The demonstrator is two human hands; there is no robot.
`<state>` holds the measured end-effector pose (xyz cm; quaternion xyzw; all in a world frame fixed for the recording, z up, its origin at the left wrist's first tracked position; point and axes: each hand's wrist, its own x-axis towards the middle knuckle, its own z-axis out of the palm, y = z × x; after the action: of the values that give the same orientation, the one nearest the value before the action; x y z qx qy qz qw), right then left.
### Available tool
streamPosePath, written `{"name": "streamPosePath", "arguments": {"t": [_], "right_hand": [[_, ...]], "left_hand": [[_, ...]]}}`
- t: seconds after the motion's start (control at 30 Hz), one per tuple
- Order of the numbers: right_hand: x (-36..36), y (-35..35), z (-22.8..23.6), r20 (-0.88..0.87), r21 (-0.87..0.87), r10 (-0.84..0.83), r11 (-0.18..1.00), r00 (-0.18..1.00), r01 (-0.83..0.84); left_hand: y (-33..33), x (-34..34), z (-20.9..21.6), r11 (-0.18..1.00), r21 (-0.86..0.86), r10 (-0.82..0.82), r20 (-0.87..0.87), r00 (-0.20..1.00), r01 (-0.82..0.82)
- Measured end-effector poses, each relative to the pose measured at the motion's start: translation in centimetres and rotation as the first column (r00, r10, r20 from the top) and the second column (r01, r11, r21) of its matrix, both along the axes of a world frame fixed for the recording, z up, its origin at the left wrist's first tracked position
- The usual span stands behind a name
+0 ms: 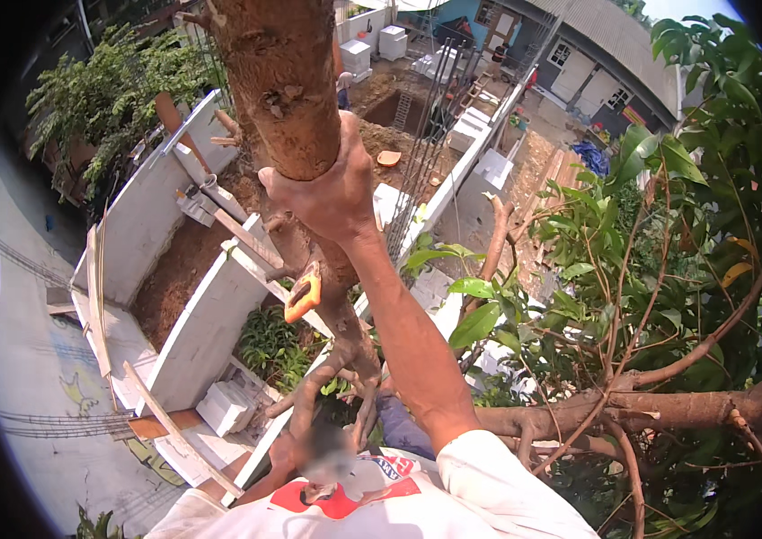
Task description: The person saws through tree branches using a hand saw while perched on the tree trunk, eventually removing a large section of the branch.
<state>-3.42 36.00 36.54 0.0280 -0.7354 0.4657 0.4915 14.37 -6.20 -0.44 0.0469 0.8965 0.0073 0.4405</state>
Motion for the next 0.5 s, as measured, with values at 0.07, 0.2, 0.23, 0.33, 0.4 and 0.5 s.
{"name": "streamPosePath", "arguments": {"t": [0.07, 0.2, 0.23, 0.33, 0.4, 0.5], "right_hand": [[0.1, 0.3, -0.2, 0.001, 0.002, 0.026, 1.000, 1.000, -0.026], [0.0, -0.8, -0.3, 0.064, -0.123, 0.064, 0.991, 0.996, -0.055], [0.2, -1.1, -0.1, 0.080, -0.121, 0.093, 0.989, 0.992, -0.083], [1.0, -1.3, 0.4, 0.114, -0.122, 0.075, 0.991, 0.991, -0.061], [1.1, -1.2, 0.6, 0.175, -0.139, 0.068, 0.989, 0.982, -0.043], [1.2, -1.8, 0.9, 0.137, -0.191, 0.080, 0.980, 0.987, -0.053]], "left_hand": [[0.7, -0.3, 0.8, 0.998, 0.057, 0.017, -0.037, 0.999, -0.015], [0.6, 0.0, 0.9, 0.995, 0.065, 0.082, -0.044, 0.996, -0.079], [0.6, -0.1, 1.2, 0.994, 0.078, 0.085, -0.059, 0.995, -0.080], [0.8, 0.2, 1.8, 0.992, 0.075, 0.106, -0.073, 0.992, -0.101], [0.7, 0.5, 2.2, 0.989, 0.084, 0.130, -0.060, 0.990, -0.125], [0.6, 0.5, 1.8, 0.986, 0.100, 0.141, -0.056, 0.988, -0.135]]}}
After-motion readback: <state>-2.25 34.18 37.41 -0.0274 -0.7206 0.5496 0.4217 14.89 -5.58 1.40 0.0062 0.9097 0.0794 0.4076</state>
